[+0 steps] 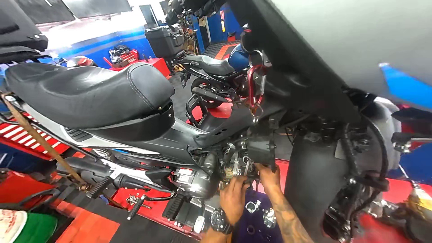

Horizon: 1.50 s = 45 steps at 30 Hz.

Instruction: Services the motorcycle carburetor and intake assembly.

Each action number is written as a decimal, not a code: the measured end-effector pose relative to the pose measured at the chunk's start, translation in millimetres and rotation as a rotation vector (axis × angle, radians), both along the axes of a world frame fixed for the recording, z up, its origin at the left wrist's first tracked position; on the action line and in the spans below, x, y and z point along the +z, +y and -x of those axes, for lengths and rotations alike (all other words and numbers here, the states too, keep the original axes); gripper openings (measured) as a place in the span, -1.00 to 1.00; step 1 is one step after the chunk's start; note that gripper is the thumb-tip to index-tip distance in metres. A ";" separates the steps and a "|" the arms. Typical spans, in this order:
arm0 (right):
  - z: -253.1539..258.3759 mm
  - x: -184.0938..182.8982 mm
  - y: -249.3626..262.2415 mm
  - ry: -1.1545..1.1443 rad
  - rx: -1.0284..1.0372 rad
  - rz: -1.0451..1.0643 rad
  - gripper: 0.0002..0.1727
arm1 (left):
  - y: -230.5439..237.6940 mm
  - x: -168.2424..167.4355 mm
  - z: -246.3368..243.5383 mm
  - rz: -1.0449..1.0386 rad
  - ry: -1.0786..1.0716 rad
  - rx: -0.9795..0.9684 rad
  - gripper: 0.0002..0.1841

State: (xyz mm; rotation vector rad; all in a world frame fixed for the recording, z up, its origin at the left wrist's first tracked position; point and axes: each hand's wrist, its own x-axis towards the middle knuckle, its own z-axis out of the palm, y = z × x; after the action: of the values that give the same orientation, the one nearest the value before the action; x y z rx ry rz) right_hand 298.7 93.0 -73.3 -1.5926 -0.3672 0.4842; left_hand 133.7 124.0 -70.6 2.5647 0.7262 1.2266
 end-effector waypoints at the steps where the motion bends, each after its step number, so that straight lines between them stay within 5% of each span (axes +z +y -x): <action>1: 0.5 0.7 0.7 -0.002 0.000 0.005 -0.88 | 1.2 3.1 0.9 -0.001 0.016 -0.006 -0.72; 21: 3.2 -0.5 0.9 -0.096 -0.025 -0.006 -0.74 | 32.2 78.8 0.6 -0.103 0.510 -0.068 -0.79; 45: 1.2 -11.7 3.8 -0.189 -0.043 -0.075 -0.61 | -2.0 50.4 -1.2 -0.245 0.449 -0.070 -0.77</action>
State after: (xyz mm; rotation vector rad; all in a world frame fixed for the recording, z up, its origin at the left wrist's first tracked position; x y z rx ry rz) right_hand 297.5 96.8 -85.0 -1.5745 -0.4873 0.2837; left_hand 134.8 121.9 -20.2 3.0870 0.5838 0.7614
